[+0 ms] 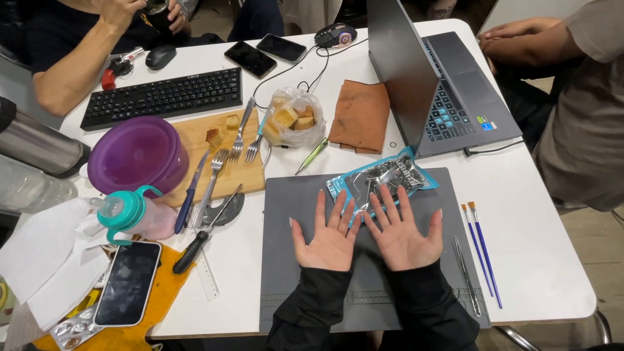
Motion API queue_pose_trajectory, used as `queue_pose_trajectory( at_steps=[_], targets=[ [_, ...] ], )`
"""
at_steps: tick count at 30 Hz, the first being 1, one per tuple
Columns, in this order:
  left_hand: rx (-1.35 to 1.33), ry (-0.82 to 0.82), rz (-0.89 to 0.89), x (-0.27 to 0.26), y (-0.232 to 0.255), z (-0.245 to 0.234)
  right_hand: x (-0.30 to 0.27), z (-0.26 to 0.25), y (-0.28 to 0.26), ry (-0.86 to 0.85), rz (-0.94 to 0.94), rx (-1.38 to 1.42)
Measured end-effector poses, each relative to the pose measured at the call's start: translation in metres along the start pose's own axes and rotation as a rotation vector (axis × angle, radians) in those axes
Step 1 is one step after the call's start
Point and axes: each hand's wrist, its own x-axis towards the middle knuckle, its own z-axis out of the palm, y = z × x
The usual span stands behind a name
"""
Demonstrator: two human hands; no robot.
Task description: The person opens a ziplock bag of mixed hardware and pours the contents onto a gray mat. Using tweezers, they sort the screws and washers into separate piles by type and size.
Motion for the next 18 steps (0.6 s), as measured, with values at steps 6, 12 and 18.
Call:
queue_pose_trajectory(
  at_steps=[6,12,18],
  targets=[
    [0.071,0.007,-0.046,0.033,-0.001,-0.073,0.009,-0.041,-0.007,0.023,0.023,0.023],
    [0.153,-0.048,-0.098,0.024,0.005,-0.047,0.021,-0.069,-0.01,0.144,0.088,-0.246],
    [0.224,-0.047,-0.005,0.029,0.007,-0.049,0.029,-0.078,-0.005,0.028,-0.08,-0.259]
  ],
)
